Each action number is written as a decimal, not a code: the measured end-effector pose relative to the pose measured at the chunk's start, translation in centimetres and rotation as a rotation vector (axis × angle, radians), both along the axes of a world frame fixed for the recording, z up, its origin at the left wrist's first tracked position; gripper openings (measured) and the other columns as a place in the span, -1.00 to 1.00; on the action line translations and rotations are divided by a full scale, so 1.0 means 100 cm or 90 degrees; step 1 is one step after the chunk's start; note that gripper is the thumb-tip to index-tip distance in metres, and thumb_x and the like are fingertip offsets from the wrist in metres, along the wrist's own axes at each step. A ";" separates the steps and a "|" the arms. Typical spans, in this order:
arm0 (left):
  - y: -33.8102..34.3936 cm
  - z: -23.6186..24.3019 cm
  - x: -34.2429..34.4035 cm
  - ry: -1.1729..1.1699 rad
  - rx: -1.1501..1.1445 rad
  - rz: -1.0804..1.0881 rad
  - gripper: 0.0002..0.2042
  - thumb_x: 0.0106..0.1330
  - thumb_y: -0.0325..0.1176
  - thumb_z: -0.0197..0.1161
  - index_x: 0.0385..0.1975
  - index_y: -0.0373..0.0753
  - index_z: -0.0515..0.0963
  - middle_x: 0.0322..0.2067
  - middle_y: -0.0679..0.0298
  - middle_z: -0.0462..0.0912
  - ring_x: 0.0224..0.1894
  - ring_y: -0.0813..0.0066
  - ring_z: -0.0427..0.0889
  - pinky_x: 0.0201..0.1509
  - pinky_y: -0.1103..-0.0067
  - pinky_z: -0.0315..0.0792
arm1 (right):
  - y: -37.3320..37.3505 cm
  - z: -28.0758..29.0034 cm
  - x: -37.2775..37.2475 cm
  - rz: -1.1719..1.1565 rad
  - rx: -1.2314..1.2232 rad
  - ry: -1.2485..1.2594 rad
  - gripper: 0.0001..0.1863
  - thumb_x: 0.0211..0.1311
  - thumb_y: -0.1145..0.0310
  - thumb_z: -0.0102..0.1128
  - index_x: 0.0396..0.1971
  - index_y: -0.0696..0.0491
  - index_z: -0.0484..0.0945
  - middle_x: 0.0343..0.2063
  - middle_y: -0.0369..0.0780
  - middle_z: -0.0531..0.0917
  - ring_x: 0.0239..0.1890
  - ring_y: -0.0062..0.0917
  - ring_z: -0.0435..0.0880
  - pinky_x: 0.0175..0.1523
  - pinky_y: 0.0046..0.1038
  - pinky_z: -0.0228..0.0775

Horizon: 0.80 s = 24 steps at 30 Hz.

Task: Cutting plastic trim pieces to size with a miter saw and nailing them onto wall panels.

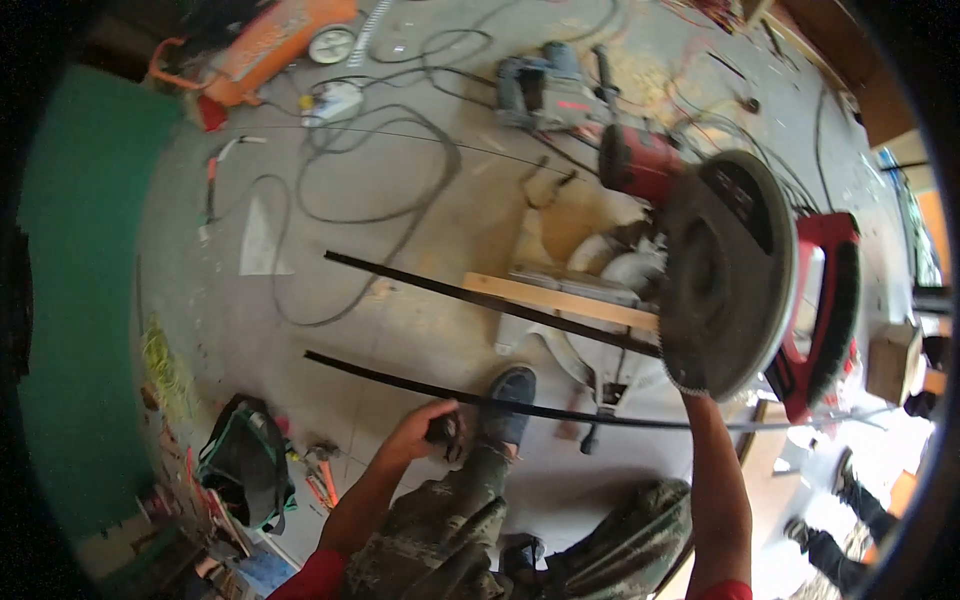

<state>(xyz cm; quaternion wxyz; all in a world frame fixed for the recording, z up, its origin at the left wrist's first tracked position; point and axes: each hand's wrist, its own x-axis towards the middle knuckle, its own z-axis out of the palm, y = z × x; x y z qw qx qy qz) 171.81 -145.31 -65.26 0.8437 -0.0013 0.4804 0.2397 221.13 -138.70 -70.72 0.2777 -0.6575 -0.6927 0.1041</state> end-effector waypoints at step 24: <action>0.052 0.112 0.112 0.039 0.454 -0.280 -0.76 0.40 -0.36 0.15 0.01 -0.23 0.43 -0.11 0.34 0.52 -0.31 0.65 0.49 -0.33 0.65 0.43 | -0.013 0.165 -0.173 -0.041 -0.534 0.482 -0.56 0.45 0.07 -0.05 -0.07 0.18 0.51 -0.32 -0.07 0.66 -0.20 -0.38 0.67 -0.13 -0.46 0.48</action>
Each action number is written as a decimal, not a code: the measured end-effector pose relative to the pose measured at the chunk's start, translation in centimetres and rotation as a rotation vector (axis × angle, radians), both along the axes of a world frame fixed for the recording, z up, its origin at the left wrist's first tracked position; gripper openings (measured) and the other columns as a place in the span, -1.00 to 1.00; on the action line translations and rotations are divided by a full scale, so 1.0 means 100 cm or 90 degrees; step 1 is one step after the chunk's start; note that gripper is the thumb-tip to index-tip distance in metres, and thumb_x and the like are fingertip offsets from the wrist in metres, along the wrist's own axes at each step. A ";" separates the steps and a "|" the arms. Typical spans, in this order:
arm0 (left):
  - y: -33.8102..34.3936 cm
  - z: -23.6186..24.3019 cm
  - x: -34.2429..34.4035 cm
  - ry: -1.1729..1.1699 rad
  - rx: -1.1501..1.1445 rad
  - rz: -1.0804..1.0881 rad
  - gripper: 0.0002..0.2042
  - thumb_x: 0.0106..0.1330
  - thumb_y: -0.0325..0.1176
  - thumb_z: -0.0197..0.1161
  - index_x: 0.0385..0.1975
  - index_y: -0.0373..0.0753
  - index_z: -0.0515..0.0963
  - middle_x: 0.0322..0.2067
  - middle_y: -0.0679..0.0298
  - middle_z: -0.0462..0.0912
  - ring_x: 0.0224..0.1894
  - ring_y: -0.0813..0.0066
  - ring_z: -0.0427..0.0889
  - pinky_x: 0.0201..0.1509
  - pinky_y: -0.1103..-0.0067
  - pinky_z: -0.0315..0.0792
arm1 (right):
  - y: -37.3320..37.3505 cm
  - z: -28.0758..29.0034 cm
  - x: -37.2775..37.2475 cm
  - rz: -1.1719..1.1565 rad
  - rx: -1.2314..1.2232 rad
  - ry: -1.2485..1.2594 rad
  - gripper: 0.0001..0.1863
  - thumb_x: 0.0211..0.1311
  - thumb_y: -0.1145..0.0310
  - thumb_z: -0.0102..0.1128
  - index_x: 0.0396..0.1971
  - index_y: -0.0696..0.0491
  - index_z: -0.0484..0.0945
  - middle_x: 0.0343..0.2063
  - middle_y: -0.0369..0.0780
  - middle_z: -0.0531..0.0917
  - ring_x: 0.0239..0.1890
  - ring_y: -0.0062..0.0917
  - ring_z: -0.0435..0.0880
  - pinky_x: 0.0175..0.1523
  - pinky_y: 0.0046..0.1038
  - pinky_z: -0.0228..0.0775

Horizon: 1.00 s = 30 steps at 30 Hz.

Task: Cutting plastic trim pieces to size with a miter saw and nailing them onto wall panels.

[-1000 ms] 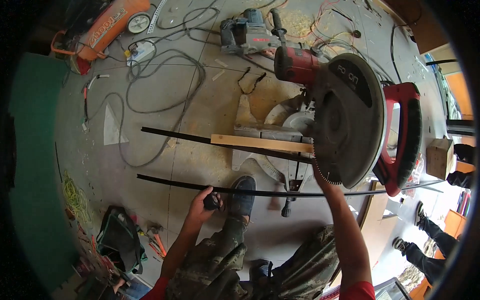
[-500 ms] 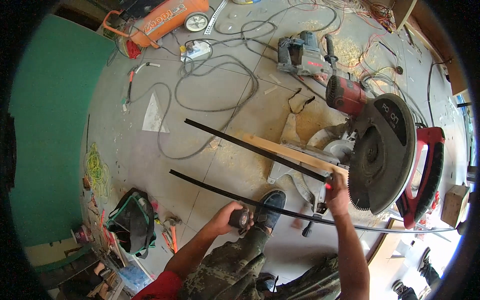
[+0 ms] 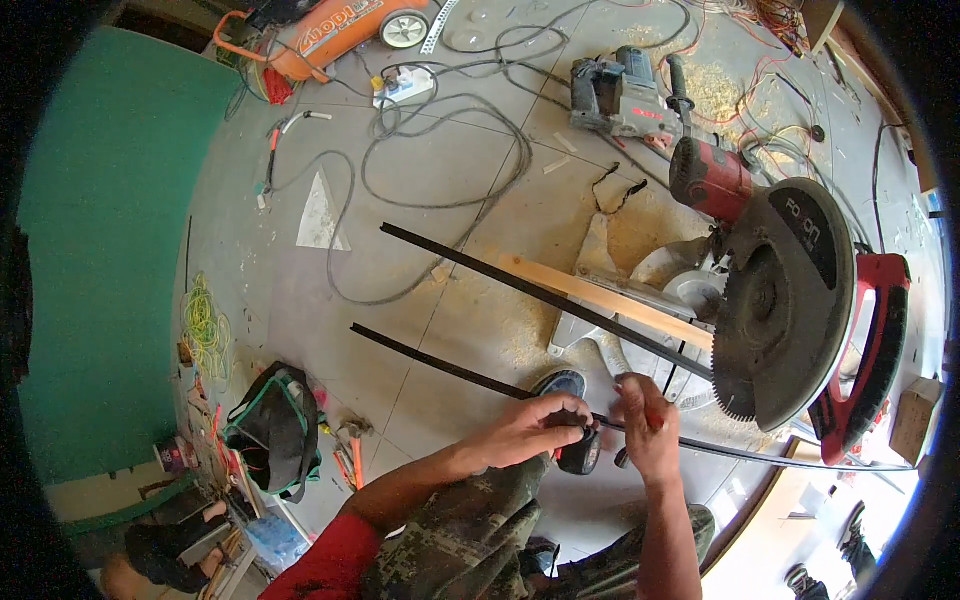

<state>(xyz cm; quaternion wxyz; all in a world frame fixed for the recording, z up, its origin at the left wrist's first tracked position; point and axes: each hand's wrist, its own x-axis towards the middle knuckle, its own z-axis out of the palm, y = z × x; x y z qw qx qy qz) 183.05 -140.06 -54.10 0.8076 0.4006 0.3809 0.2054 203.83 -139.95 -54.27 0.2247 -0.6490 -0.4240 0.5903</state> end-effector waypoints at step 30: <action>0.201 -0.153 -0.273 0.142 -0.008 0.759 -0.76 0.37 -0.32 0.18 -0.05 -0.27 0.45 -0.09 0.20 0.55 -0.02 0.18 0.57 0.09 0.24 0.50 | -0.104 -0.136 0.249 0.255 0.345 -0.687 -0.60 0.22 0.25 0.20 0.08 -0.07 0.52 0.04 -0.03 0.55 0.11 -0.17 0.52 0.11 -0.16 0.39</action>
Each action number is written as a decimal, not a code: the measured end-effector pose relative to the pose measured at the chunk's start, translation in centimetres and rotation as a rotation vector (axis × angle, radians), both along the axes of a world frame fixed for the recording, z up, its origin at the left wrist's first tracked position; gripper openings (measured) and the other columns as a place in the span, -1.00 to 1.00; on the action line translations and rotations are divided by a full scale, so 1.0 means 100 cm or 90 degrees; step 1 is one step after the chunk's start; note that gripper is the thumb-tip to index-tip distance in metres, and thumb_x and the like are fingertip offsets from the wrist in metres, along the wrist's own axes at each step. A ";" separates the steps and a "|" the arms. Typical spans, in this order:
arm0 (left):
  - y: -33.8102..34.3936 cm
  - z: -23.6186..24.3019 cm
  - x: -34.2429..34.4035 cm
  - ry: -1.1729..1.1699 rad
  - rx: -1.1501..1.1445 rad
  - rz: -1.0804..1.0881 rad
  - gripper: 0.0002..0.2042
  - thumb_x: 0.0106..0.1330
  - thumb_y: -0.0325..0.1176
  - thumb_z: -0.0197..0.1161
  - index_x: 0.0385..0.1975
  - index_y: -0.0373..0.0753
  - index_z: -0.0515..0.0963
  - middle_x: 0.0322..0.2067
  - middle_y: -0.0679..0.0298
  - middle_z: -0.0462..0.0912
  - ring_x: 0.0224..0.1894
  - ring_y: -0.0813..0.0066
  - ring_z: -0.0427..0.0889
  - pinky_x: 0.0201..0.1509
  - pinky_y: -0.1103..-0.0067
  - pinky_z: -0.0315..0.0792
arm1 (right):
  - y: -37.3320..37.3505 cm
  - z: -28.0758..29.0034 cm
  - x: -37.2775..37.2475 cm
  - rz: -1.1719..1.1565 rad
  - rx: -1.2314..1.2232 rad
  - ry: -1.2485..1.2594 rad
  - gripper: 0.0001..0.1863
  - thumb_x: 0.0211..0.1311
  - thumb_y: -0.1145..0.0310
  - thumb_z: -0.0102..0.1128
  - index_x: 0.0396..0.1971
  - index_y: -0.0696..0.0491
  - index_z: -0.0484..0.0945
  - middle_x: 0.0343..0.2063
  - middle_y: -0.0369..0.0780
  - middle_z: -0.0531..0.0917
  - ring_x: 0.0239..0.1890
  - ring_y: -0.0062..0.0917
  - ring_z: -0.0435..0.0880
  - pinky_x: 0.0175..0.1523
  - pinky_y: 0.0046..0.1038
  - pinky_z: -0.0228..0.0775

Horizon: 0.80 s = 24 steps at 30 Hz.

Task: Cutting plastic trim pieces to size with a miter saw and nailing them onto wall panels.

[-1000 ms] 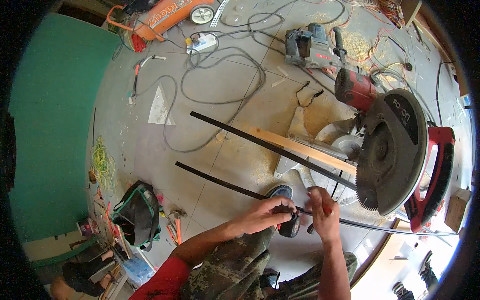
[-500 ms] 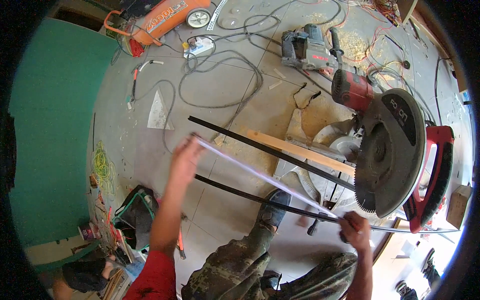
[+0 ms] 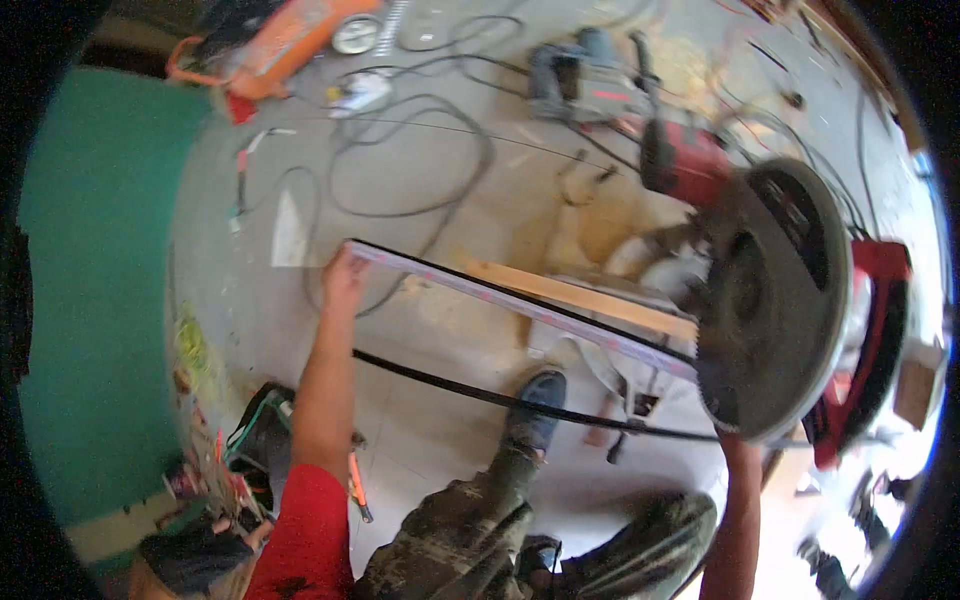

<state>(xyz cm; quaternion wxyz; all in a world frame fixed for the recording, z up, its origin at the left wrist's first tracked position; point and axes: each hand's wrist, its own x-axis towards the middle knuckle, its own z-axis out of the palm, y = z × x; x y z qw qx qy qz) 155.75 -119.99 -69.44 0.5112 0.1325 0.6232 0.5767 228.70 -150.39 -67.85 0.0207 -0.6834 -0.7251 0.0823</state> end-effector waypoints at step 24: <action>-0.021 -0.087 -0.114 0.177 0.040 -0.182 -0.70 0.47 -0.33 0.04 0.06 -0.38 0.43 -0.01 0.18 0.54 0.06 0.40 0.47 0.22 0.50 0.36 | 0.056 0.041 -0.067 -0.290 -0.049 0.218 -0.20 -0.07 0.18 0.48 0.21 0.05 0.34 0.17 -0.01 0.42 0.23 -0.05 0.34 0.27 -0.18 0.22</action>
